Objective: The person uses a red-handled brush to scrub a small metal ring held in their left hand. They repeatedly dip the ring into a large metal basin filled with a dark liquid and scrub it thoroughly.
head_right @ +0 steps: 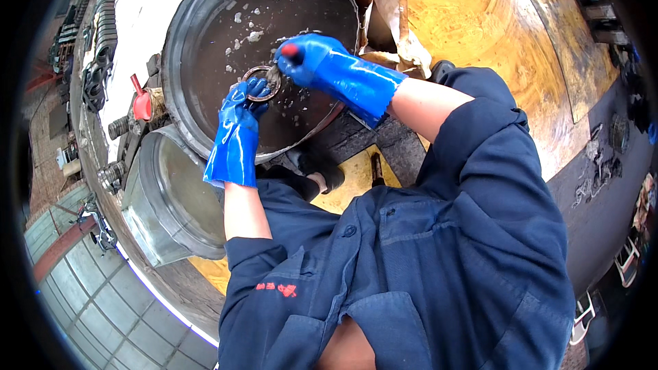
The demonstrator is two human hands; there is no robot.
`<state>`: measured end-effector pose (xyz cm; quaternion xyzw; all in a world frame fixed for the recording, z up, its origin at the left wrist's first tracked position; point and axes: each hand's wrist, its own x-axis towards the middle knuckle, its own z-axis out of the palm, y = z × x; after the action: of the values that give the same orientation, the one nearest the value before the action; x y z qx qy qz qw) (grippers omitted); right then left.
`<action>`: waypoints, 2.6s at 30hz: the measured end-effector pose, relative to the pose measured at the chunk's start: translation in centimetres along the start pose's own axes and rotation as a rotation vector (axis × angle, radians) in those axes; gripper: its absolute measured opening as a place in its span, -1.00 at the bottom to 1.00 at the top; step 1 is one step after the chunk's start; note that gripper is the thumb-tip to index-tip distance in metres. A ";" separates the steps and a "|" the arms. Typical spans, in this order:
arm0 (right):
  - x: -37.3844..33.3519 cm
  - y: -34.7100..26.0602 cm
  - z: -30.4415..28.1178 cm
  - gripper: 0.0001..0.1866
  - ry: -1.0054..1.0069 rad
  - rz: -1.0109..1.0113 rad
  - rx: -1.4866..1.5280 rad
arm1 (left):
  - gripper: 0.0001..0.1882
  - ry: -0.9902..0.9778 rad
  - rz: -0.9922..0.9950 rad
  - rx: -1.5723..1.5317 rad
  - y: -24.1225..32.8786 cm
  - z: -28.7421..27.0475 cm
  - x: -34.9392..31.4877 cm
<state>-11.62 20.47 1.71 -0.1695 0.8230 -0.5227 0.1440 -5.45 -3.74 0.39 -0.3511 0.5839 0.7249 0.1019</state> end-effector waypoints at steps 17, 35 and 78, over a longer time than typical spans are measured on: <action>0.7 -2.3 -0.8 -0.73 -0.450 -0.069 -0.774 | -0.51 -0.077 -0.305 0.120 1.8 3.1 -1.2; 0.9 -0.2 0.5 -0.77 -0.111 -0.427 0.202 | -0.72 -0.156 0.077 0.079 -1.6 -0.3 0.4; 1.0 -0.5 1.0 -0.65 -0.241 0.353 0.371 | -0.63 -0.094 -0.113 -0.172 -2.9 1.2 1.9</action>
<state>-12.10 19.06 1.69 -0.0554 0.7068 -0.6074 0.3583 -5.67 -2.31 -2.92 -0.3566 0.4932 0.7811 0.1392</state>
